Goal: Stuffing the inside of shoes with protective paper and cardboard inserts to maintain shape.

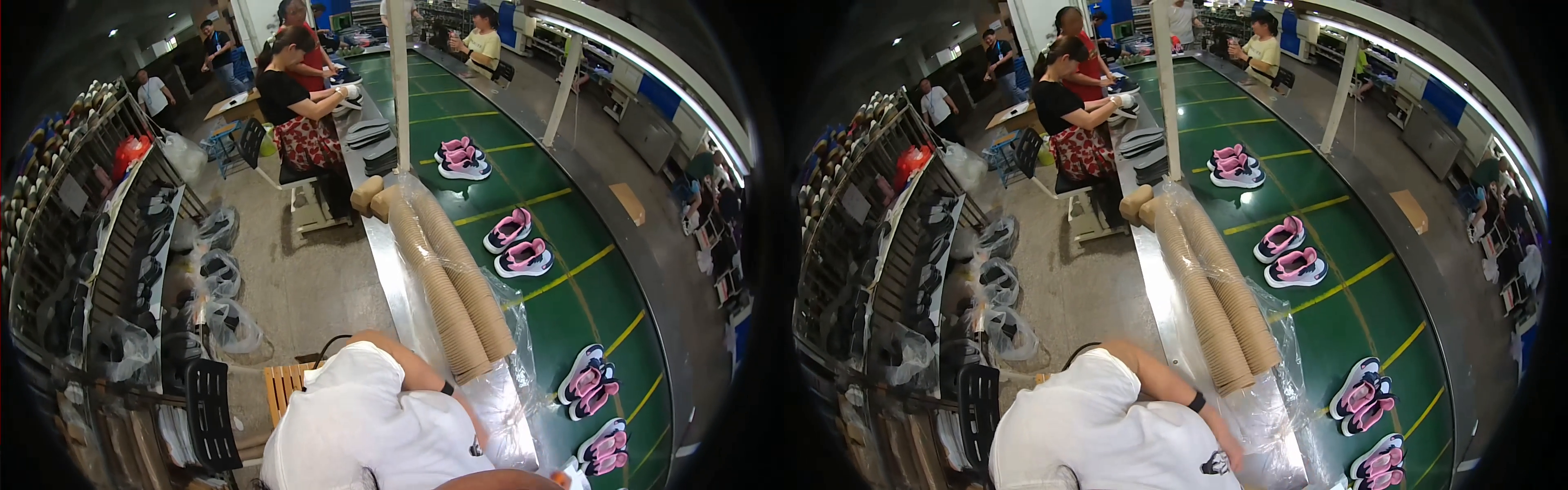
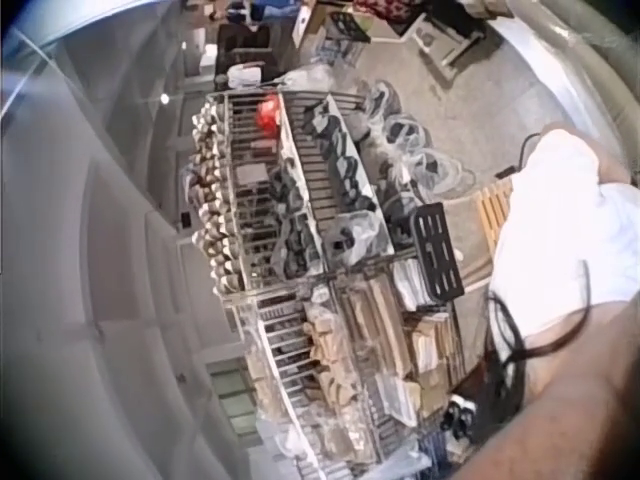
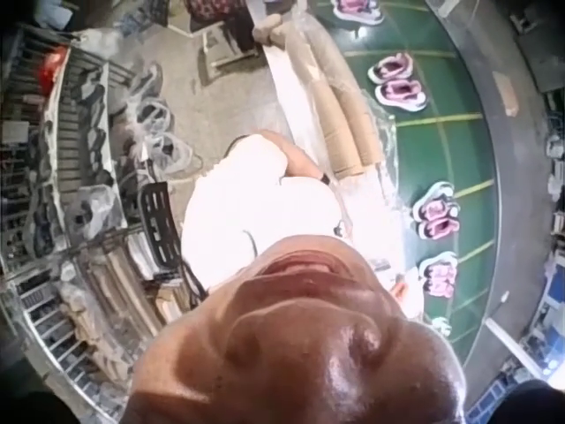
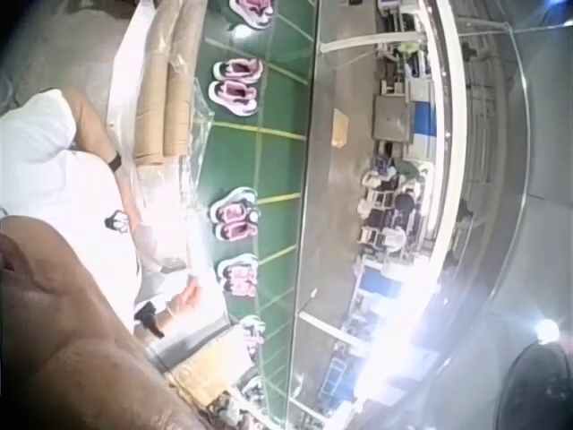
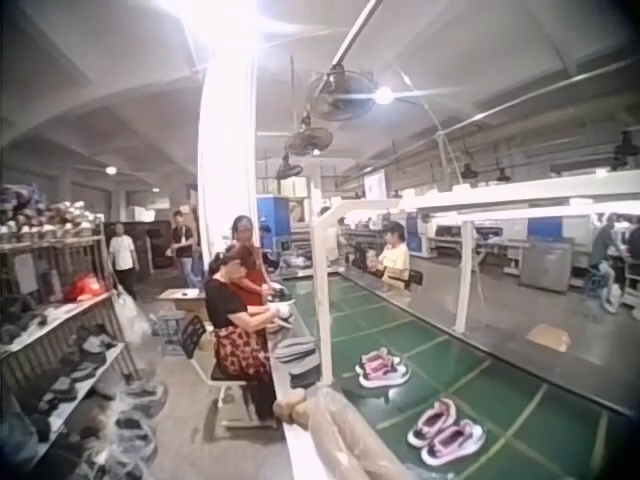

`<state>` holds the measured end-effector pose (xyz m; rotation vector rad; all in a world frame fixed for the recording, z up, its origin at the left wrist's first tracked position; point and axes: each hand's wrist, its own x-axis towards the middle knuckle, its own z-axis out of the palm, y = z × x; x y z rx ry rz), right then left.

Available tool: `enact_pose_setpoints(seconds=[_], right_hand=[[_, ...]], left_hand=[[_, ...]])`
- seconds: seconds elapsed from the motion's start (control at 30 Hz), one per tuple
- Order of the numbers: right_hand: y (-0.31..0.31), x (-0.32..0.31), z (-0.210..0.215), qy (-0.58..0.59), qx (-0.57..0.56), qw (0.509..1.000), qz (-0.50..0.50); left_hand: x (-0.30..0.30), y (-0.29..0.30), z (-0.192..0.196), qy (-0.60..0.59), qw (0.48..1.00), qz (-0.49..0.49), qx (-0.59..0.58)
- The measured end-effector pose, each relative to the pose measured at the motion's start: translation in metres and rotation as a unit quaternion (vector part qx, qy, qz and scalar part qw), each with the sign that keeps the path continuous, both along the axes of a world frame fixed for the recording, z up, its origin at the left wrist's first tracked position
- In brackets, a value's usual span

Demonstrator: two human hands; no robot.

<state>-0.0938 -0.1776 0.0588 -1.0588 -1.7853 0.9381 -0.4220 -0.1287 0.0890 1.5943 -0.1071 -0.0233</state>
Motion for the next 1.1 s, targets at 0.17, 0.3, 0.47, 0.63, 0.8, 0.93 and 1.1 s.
enact_pose_setpoints(seconds=[0.17,0.3,0.47,0.63,0.8,0.93,1.1], right_hand=[[-0.097,0.114,-0.040,-0.190,0.015,0.971,-0.146],[-0.156,0.162,-0.046,-0.335,0.026,0.910,-0.242],[-0.190,0.215,-0.040,-0.514,0.051,0.794,-0.321],[-0.216,0.193,-0.010,-0.401,-0.049,0.840,-0.362],[-0.204,0.162,0.021,-0.098,-0.174,0.920,-0.338],[-0.202,0.124,0.048,-0.595,-0.061,0.737,-0.316],[-0.205,0.130,0.052,-0.339,-0.132,0.870,-0.334]], left_hand=[[0.024,-0.021,0.030,-0.058,0.983,-0.160,-0.073],[0.037,-0.040,0.041,-0.118,0.978,-0.093,-0.146],[0.099,-0.052,-0.031,-0.072,0.990,-0.050,-0.111],[0.157,-0.077,-0.099,0.051,0.983,-0.084,-0.152],[0.217,-0.079,-0.143,-0.067,0.987,-0.118,0.089],[0.198,-0.075,-0.089,-0.109,0.937,0.011,0.332],[0.206,-0.077,-0.088,-0.093,0.919,0.003,0.384]])
